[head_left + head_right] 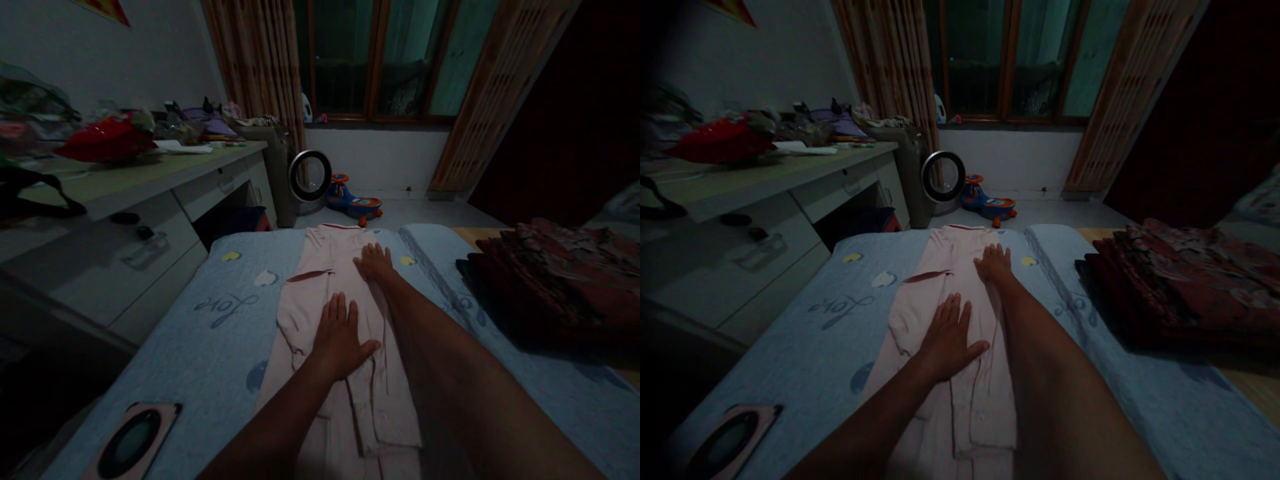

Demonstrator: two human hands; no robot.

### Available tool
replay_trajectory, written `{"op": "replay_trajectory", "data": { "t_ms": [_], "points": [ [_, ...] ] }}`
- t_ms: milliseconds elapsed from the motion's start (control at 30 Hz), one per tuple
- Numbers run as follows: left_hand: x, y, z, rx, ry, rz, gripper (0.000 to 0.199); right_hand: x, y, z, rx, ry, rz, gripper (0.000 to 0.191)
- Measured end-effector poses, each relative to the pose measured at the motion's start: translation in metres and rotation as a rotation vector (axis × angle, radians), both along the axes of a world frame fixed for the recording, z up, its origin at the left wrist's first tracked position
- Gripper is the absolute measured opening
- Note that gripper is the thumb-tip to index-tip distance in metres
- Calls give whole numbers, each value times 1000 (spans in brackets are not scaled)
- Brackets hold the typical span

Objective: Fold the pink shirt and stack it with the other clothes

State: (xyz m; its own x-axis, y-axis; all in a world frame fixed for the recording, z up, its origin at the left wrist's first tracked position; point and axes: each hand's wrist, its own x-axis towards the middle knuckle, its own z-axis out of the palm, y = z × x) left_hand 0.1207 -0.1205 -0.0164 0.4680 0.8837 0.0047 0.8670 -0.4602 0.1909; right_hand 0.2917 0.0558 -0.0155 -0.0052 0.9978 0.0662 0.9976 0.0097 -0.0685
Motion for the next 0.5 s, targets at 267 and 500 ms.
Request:
{"op": "replay_trajectory", "data": {
  "t_ms": [267,500],
  "points": [
    [1,1,-3,-13,-32,4,103,-28,10,-8,30,10,287,54],
    [-1,-1,0,-31,-38,6,103,-14,41,-14,6,13,194,60]
  ]
}}
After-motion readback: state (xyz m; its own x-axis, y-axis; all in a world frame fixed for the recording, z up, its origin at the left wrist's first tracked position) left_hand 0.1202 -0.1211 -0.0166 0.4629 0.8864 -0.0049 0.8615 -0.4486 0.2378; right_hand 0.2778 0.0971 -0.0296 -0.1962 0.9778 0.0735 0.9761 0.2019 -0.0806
